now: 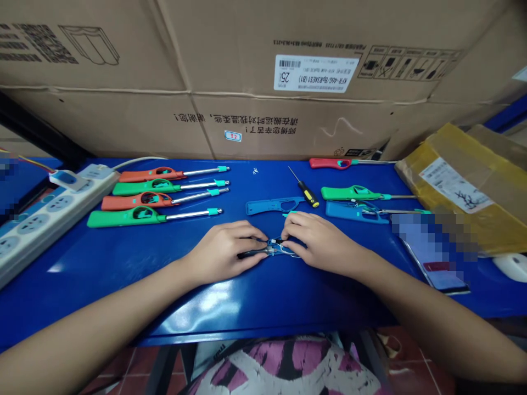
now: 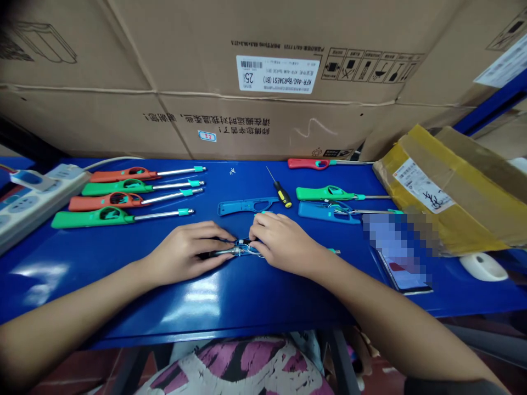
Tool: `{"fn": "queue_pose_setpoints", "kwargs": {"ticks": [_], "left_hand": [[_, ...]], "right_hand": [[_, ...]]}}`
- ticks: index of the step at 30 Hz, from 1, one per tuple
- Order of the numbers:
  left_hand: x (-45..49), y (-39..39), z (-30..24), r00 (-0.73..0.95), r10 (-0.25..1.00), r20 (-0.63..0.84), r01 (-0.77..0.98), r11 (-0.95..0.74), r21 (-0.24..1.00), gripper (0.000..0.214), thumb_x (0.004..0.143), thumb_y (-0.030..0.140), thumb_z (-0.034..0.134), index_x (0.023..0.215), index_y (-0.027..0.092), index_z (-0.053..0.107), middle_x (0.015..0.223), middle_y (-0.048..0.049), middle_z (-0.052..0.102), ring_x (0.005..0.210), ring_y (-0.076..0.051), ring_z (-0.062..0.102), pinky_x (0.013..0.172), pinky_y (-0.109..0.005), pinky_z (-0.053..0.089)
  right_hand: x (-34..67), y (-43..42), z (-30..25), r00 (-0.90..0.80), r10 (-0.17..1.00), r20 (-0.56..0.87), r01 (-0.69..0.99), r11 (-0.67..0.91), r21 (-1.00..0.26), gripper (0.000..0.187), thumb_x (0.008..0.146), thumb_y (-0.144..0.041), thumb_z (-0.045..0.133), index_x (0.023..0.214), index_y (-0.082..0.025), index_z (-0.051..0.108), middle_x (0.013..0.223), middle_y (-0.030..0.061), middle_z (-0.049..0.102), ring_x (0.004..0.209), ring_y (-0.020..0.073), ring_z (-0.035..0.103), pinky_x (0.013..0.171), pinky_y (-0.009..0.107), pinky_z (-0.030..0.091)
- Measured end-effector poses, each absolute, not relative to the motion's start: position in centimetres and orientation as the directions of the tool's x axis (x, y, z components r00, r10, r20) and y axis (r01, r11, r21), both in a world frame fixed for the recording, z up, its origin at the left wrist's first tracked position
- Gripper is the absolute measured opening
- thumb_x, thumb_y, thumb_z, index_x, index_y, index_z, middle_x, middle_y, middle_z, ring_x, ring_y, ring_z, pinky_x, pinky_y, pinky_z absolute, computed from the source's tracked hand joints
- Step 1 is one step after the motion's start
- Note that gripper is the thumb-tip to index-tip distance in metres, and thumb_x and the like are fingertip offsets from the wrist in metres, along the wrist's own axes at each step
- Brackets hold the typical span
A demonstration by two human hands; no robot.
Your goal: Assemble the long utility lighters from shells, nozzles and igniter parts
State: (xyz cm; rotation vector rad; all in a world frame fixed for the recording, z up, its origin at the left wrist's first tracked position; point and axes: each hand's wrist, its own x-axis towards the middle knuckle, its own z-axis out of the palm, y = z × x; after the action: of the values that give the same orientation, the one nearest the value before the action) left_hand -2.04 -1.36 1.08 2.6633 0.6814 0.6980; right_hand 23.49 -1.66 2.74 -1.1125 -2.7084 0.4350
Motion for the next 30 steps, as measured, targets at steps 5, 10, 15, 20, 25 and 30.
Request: {"fn": "queue_pose_setpoints", "kwargs": {"ticks": [5,10,15,20,25,30], "left_hand": [[-2.05,-1.41,1.04,0.772,0.505,0.386,0.348,-0.844,0.408,0.019,0.097,0.025,0.062,0.108,0.018,0.075,0.107,-0.0073,0.075,0.095,-0.019,0.069,0.084,-0.033,0.059],[-1.80,-1.56,1.09,0.746,0.504,0.436,0.335,-0.849,0.408,0.014,0.095,0.022,0.064,0.103,0.017,0.075,0.102,-0.0073,0.074,0.093,-0.018,0.069,0.081,-0.032,0.059],[-1.72,-1.60,1.08,0.742,0.428,0.517,0.302,-0.901,0.313,0.012,0.094,0.018,0.065,0.104,0.017,0.071,0.100,-0.0058,0.075,0.090,-0.017,0.070,0.080,-0.030,0.059],[-1.81,-1.61,1.23,0.731,0.345,0.589,0.279,-0.939,0.203,0.017,0.091,0.013,0.069,0.108,0.015,0.068,0.104,-0.0066,0.076,0.090,-0.017,0.071,0.078,-0.030,0.059],[-1.81,-1.63,1.31,0.737,0.354,0.576,0.285,-0.935,0.210,0.016,0.092,0.015,0.067,0.108,0.016,0.067,0.104,-0.0070,0.076,0.089,-0.017,0.072,0.077,-0.030,0.059],[-1.78,-1.66,1.18,0.734,0.386,0.559,0.279,-0.922,0.270,0.015,0.095,0.016,0.063,0.109,0.016,0.067,0.102,-0.0088,0.075,0.089,-0.017,0.071,0.078,-0.030,0.059]], "right_hand": [[23.29,-1.63,2.83,-0.689,0.722,0.068,0.664,0.666,-0.340,0.009,0.100,-0.019,0.054,0.099,-0.018,0.063,0.100,0.0075,0.067,0.093,0.0211,0.061,0.087,0.036,0.048],[23.43,-1.58,2.65,-0.687,0.725,0.052,0.668,0.658,-0.346,0.009,0.099,-0.016,0.054,0.100,-0.018,0.063,0.099,0.0066,0.068,0.091,0.0209,0.062,0.086,0.037,0.048],[23.43,-1.67,2.92,-0.704,0.691,0.162,0.585,0.695,-0.419,0.016,0.095,-0.012,0.054,0.107,-0.017,0.063,0.107,0.0084,0.062,0.101,0.0213,0.057,0.091,0.037,0.047],[23.07,-2.17,3.18,-0.709,0.689,0.150,0.554,0.676,-0.486,0.018,0.099,-0.017,0.048,0.094,-0.018,0.065,0.107,0.0078,0.058,0.100,0.0209,0.053,0.092,0.040,0.044],[22.72,-2.31,2.82,-0.699,0.708,0.102,0.547,0.621,-0.561,0.020,0.102,-0.023,0.047,0.091,-0.020,0.063,0.109,0.0075,0.056,0.104,0.0214,0.051,0.096,0.043,0.041],[22.73,-2.26,2.56,-0.682,0.729,0.063,0.560,0.576,-0.596,0.015,0.102,-0.026,0.048,0.097,-0.020,0.061,0.112,0.0077,0.056,0.107,0.0221,0.050,0.098,0.044,0.040]]}}
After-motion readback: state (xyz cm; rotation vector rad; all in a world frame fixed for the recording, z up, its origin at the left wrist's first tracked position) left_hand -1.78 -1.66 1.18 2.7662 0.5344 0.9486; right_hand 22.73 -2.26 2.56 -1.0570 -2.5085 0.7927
